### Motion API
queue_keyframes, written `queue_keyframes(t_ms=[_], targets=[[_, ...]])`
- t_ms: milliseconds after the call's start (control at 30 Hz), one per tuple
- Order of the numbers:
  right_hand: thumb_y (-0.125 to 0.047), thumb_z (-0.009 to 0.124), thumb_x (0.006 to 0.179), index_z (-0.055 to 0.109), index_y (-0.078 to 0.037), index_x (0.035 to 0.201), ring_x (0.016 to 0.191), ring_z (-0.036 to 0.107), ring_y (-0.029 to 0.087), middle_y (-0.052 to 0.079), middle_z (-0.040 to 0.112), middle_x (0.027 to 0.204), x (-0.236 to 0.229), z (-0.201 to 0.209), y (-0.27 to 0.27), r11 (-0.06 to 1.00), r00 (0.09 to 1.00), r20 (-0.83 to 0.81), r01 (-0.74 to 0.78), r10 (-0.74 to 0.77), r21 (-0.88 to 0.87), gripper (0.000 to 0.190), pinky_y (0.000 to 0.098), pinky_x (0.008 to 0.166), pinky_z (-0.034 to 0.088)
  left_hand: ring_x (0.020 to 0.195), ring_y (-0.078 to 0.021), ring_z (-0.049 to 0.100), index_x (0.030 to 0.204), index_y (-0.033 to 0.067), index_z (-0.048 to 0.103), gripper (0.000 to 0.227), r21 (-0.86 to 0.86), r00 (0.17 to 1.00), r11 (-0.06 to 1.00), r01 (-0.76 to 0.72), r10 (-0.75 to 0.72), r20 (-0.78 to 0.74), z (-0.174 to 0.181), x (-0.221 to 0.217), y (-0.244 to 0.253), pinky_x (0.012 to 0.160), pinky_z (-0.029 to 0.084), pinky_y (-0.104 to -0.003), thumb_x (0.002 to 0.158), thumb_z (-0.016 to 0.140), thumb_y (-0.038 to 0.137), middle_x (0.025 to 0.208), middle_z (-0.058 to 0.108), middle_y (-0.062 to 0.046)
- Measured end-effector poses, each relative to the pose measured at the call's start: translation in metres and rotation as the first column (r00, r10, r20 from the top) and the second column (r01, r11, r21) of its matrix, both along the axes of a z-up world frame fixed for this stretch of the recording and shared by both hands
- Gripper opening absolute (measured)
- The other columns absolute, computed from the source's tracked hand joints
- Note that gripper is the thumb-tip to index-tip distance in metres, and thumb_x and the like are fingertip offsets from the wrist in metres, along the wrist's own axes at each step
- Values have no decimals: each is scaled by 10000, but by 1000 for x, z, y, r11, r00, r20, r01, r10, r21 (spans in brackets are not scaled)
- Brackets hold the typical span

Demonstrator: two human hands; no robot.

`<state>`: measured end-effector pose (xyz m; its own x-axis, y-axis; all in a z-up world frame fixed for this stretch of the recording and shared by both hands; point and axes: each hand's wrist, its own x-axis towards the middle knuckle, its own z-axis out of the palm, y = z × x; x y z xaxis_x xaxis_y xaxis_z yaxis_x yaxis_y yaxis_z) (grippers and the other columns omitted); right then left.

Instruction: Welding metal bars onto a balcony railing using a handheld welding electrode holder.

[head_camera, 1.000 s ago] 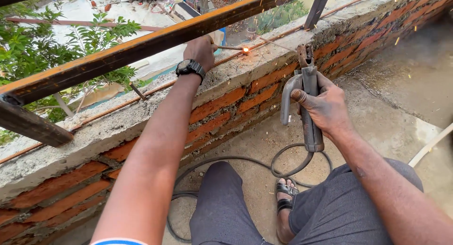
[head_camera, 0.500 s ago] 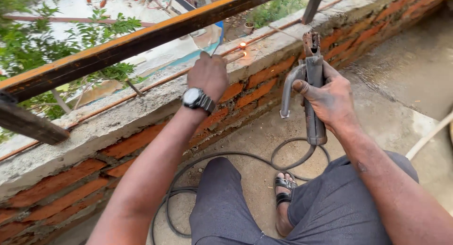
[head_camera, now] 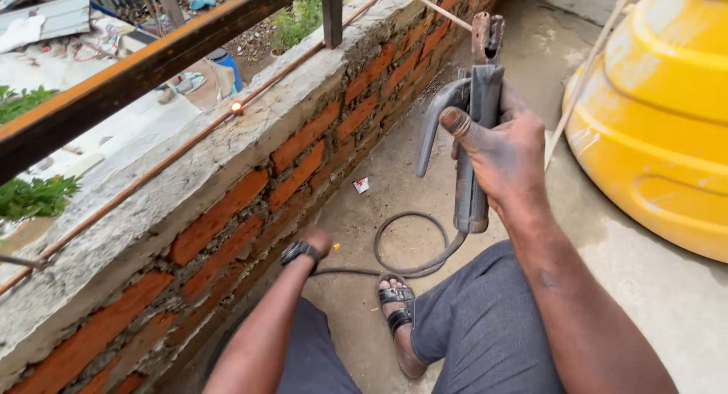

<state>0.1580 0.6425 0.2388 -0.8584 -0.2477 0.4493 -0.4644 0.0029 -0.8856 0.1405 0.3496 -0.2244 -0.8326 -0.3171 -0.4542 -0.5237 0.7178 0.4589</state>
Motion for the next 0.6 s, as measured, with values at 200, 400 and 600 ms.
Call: queue_keyframes(t_ms=[200,400,600], targets=[[-446,860,783,637,-42,1241,731,670,57,-18,716,926,15,11,6,996,994,-60,93,-93,-10,649,194,614,586,1306,-333,503,1380,52,543,791,600,923,791,123,131,-362,254,-148,149,1044,426,-563,909,483,685,1442,505,-202],[-428,863,819,606,-32,1271,771,666,67,-7,698,975,12,9,13,994,998,-67,7,-14,-109,654,210,656,594,1004,-319,672,1302,35,627,535,284,723,930,233,29,-690,276,-77,154,880,534,-472,985,533,455,1117,694,-218],[-394,849,909,617,-83,1242,770,651,93,-15,671,965,-2,-2,8,992,995,-19,-96,95,-84,511,240,686,589,963,-369,660,1304,60,651,482,93,696,986,-141,166,-699,249,118,87,813,531,-482,935,646,369,1059,681,-182]])
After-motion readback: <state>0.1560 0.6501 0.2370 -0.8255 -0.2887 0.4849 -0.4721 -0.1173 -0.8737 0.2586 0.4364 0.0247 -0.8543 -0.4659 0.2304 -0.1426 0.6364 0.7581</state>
